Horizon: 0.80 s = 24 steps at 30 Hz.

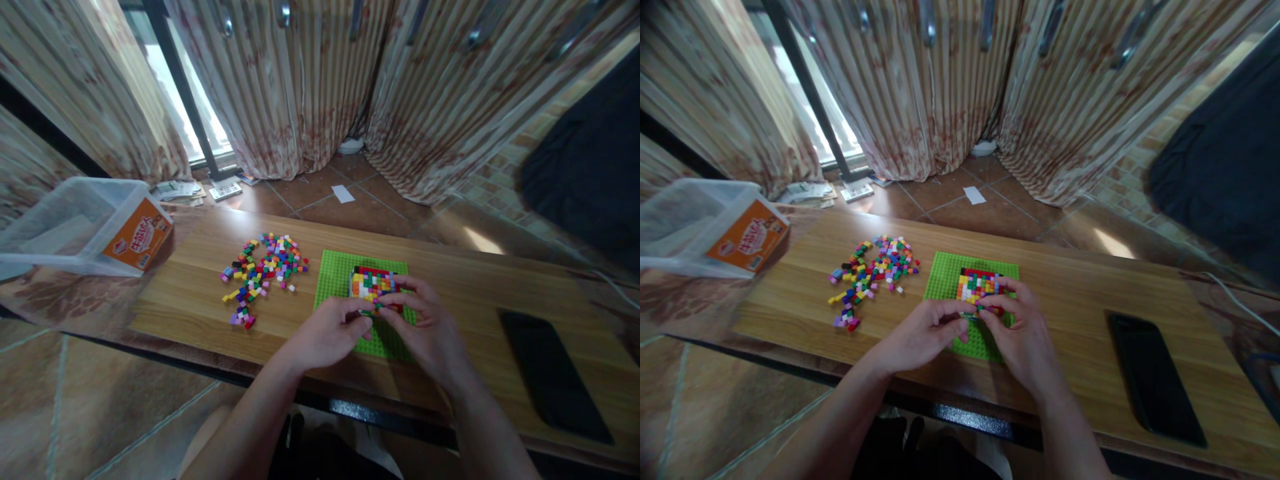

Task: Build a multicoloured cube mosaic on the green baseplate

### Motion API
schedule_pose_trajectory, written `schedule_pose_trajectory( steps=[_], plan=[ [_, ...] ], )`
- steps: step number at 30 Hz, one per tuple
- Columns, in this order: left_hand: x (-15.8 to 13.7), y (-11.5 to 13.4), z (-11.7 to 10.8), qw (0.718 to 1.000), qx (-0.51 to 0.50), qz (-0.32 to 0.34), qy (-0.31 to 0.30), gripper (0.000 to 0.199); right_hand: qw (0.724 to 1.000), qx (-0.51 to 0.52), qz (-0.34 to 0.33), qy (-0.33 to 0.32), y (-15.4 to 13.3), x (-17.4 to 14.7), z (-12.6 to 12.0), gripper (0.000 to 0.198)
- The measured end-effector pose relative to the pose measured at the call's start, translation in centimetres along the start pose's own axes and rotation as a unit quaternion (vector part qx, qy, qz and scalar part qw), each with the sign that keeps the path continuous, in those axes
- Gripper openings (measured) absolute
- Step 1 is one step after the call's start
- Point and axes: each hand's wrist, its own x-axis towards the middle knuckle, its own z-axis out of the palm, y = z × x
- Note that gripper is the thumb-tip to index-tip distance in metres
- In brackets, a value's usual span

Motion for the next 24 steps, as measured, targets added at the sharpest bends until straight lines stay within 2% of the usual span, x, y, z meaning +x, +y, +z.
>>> schedule_pose_trajectory(
  steps=[6,16,24],
  plan=[
    [-0.1,0.48,0.15,0.999,0.039,0.033,-0.008,0.028,1.0,0.004,-0.006,0.001,0.18,0.0,0.11,0.011],
    [-0.21,0.73,0.28,0.998,0.056,0.034,0.003,0.027,1.0,0.018,0.022,0.003,0.14,0.23,-0.04,0.011],
    [-0.18,0.64,0.39,0.997,0.067,0.039,0.012,0.024,0.996,0.086,0.039,-0.001,0.95,0.23,-0.09,0.009]
  ],
)
